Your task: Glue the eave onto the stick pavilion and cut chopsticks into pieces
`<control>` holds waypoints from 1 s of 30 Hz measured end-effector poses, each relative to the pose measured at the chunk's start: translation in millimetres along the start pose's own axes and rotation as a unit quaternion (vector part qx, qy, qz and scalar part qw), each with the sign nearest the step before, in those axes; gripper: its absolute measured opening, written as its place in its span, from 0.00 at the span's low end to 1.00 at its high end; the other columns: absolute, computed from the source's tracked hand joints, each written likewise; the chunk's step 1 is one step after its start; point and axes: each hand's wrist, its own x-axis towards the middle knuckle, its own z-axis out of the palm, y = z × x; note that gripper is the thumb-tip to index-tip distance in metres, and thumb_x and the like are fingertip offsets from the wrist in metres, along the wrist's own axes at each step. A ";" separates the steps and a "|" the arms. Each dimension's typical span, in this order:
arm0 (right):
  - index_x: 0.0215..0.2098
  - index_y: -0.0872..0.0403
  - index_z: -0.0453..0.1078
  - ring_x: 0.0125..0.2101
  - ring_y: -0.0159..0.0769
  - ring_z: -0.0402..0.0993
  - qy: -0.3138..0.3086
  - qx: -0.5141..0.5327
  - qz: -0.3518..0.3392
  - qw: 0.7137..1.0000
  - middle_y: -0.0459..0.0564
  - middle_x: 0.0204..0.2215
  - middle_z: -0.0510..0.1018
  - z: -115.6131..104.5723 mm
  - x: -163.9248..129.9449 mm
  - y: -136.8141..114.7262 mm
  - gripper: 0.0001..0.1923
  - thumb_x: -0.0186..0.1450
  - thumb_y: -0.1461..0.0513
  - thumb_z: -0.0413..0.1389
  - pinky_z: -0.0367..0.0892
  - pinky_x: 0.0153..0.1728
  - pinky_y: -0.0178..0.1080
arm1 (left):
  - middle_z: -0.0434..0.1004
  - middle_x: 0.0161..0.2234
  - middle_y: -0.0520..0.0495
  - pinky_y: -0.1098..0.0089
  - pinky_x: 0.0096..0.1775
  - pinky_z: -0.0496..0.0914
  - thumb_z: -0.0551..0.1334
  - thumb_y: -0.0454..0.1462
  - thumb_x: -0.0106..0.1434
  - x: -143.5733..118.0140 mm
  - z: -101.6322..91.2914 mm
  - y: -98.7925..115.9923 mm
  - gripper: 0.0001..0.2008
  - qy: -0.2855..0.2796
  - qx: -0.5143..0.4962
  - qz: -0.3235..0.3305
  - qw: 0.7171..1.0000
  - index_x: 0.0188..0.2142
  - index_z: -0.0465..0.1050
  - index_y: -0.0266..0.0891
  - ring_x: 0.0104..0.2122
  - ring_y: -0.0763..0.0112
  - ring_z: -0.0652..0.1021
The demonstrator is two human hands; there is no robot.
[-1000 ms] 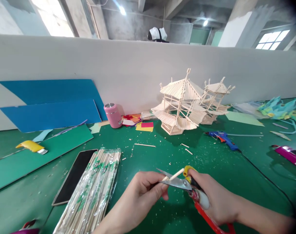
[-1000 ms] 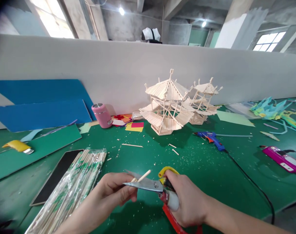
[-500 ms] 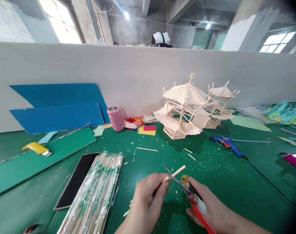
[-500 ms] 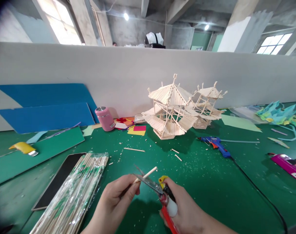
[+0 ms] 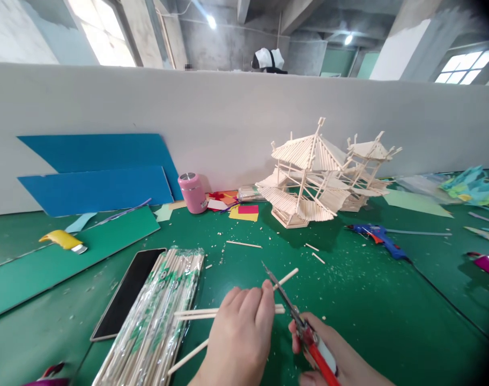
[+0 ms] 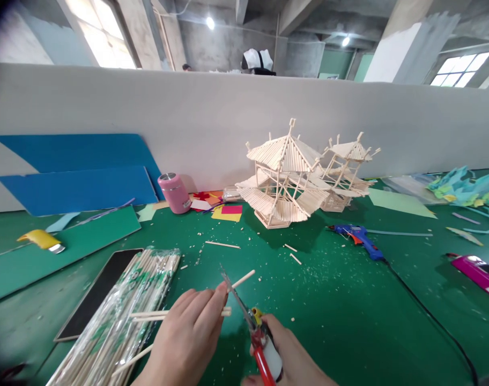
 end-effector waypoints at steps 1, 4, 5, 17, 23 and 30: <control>0.36 0.53 0.64 0.28 0.31 0.65 -0.006 0.036 0.019 0.999 0.49 0.32 0.69 1.3 2.0 2.1 0.24 0.46 0.50 0.61 0.63 0.24 0.30 | 0.71 0.24 0.44 0.66 0.24 0.66 0.46 0.27 0.60 0.3 -1.5 0.0 0.13 -0.015 0.006 0.007 1.000 0.41 0.63 0.27 0.21 0.67 0.71; 0.29 0.53 0.65 0.23 0.28 0.64 -0.003 0.126 0.122 0.985 0.45 0.26 0.68 3.6 11.9 11.4 0.22 0.42 0.49 0.62 0.61 0.19 0.28 | 0.71 0.24 0.44 0.65 0.22 0.66 0.43 0.27 0.61 2.9 -6.3 1.3 0.15 -0.041 0.021 0.035 0.998 0.41 0.64 0.25 0.21 0.66 0.71; 0.27 0.53 0.65 0.20 0.26 0.62 0.002 0.153 0.158 0.975 0.44 0.23 0.67 3.8 15.5 15.3 0.19 0.45 0.49 0.60 0.60 0.18 0.27 | 0.70 0.23 0.44 0.65 0.22 0.66 0.42 0.27 0.61 4.3 -7.8 2.0 0.15 -0.045 0.025 0.041 0.998 0.40 0.64 0.24 0.20 0.66 0.71; 0.28 0.54 0.70 0.21 0.26 0.64 -0.013 0.214 0.198 0.957 0.45 0.23 0.67 -2.6 16.5 18.0 0.19 0.49 0.48 0.58 0.66 0.24 0.31 | 0.69 0.22 0.44 0.66 0.21 0.66 0.41 0.27 0.60 9.8 -12.8 4.2 0.17 -0.053 0.023 0.053 0.997 0.39 0.66 0.23 0.19 0.68 0.70; 0.29 0.53 0.66 0.23 0.28 0.63 -0.001 0.072 0.087 0.994 0.44 0.24 0.66 -2.1 24.3 51.4 0.19 0.44 0.52 0.63 0.61 0.20 0.29 | 0.69 0.22 0.45 0.67 0.21 0.64 0.44 0.27 0.60 7.2 -15.2 0.1 0.14 -0.051 0.008 0.037 0.998 0.38 0.65 0.26 0.18 0.68 0.69; 0.30 0.53 0.63 0.20 0.28 0.58 0.024 -0.111 -0.018 0.993 0.42 0.20 0.62 1.1 33.9 56.9 0.18 0.43 0.58 0.62 0.56 0.19 0.30 | 0.69 0.22 0.47 0.68 0.22 0.62 0.46 0.28 0.61 4.6 -17.2 -1.8 0.11 -0.028 -0.014 0.010 0.999 0.38 0.64 0.30 0.19 0.70 0.68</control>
